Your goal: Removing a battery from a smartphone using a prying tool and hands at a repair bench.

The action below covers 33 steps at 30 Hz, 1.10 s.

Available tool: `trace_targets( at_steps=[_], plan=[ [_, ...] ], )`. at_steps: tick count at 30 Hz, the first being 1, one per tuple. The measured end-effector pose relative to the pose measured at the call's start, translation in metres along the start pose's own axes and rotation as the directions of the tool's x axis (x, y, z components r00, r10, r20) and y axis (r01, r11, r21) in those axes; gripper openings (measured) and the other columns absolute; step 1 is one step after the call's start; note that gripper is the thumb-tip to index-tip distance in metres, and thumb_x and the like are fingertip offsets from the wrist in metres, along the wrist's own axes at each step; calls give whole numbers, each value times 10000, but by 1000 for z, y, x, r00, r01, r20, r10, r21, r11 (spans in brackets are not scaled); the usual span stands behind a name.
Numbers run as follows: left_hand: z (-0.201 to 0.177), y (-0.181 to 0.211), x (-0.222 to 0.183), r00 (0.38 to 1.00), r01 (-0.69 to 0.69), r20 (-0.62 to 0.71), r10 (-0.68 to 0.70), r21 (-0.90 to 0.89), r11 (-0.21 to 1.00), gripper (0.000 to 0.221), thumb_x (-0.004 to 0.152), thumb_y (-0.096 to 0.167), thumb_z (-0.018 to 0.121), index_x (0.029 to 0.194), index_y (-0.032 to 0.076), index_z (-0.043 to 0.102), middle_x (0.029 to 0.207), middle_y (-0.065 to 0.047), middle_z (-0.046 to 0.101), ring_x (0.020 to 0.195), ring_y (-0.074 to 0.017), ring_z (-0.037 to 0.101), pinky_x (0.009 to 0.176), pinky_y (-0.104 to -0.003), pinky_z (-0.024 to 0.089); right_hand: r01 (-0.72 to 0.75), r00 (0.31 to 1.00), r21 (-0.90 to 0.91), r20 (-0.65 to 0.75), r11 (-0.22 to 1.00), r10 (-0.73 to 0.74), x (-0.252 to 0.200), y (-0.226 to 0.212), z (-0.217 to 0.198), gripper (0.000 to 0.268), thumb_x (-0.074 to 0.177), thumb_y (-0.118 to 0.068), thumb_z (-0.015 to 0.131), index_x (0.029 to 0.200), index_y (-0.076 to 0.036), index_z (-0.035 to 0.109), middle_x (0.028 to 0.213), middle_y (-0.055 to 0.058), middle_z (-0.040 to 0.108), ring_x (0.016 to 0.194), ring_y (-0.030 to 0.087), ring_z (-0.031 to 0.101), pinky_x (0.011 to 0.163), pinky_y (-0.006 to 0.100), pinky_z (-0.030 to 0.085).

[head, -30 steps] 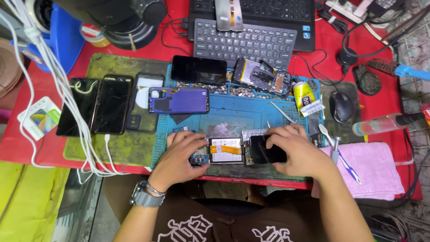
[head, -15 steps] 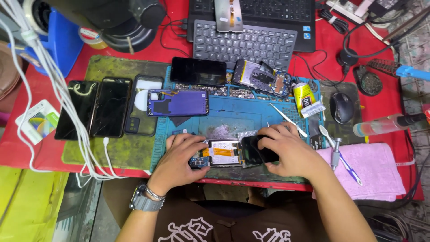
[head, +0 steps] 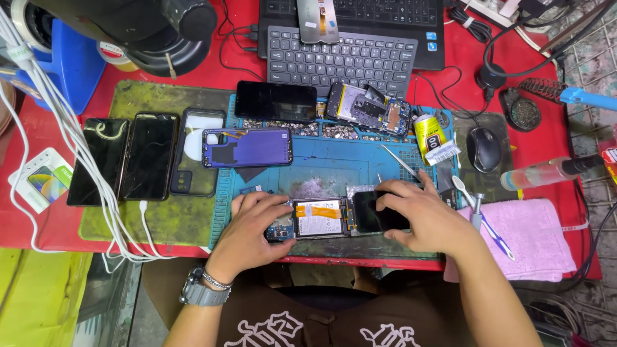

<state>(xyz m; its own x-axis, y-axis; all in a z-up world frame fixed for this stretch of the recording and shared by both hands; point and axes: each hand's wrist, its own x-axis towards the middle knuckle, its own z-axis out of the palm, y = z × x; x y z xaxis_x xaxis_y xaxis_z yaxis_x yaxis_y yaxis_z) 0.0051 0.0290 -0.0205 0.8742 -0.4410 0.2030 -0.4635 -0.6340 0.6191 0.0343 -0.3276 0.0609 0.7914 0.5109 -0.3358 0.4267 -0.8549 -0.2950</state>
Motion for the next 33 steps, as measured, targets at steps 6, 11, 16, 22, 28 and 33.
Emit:
trace_targets(
  at_steps=[6,11,16,22,28,33],
  plan=[
    [-1,1,1,1000,-9,-10,9,-2,1000,573,672,390,838,1209,238,710,1305,5,694,1222,-261,561,1020,-448,317,-6,1000,4,14,1000,6,0,2,-2,396,753,-277,868,1104,-211,695,1444,24,593,1417,336,491,1173,782,139],
    [1,1,0,999,-15,-33,15,-1,1000,567,671,397,840,1198,231,711,1296,4,699,1210,-260,572,1010,-451,327,-26,999,10,46,1000,25,-2,1,-5,406,756,-224,862,1122,-203,690,1438,22,602,1432,321,481,1182,792,113],
    [1,0,1,1000,-10,-23,10,-9,1000,565,675,400,838,1195,220,712,1307,-5,697,1215,-270,570,1020,-461,323,-51,998,50,32,997,49,-4,-1,-5,422,770,-288,858,1147,-212,684,1438,27,609,1387,316,537,1172,804,124],
    [3,-2,0,999,-19,-36,19,-14,1000,571,670,393,844,1201,224,715,1302,-7,700,1209,-270,575,1022,-462,323,-64,998,0,-10,998,64,-2,-4,8,437,785,-384,851,1153,-225,677,1419,14,610,1386,300,542,1156,807,163],
    [1,0,0,1000,-10,-29,9,-35,999,577,686,392,836,1218,212,705,1309,-9,697,1214,-259,570,1027,-448,319,-42,999,0,-29,999,42,-1,-10,11,562,700,-402,921,1153,-205,653,1462,51,566,1412,354,487,1149,811,161],
    [-3,6,2,999,-18,-30,17,-46,999,616,690,380,843,1257,189,696,1303,-36,699,1207,-266,575,1024,-449,316,-25,998,-24,-61,999,24,0,-1,21,537,670,-349,929,1112,-216,654,1412,27,606,1397,318,494,1181,763,141]
  ],
)
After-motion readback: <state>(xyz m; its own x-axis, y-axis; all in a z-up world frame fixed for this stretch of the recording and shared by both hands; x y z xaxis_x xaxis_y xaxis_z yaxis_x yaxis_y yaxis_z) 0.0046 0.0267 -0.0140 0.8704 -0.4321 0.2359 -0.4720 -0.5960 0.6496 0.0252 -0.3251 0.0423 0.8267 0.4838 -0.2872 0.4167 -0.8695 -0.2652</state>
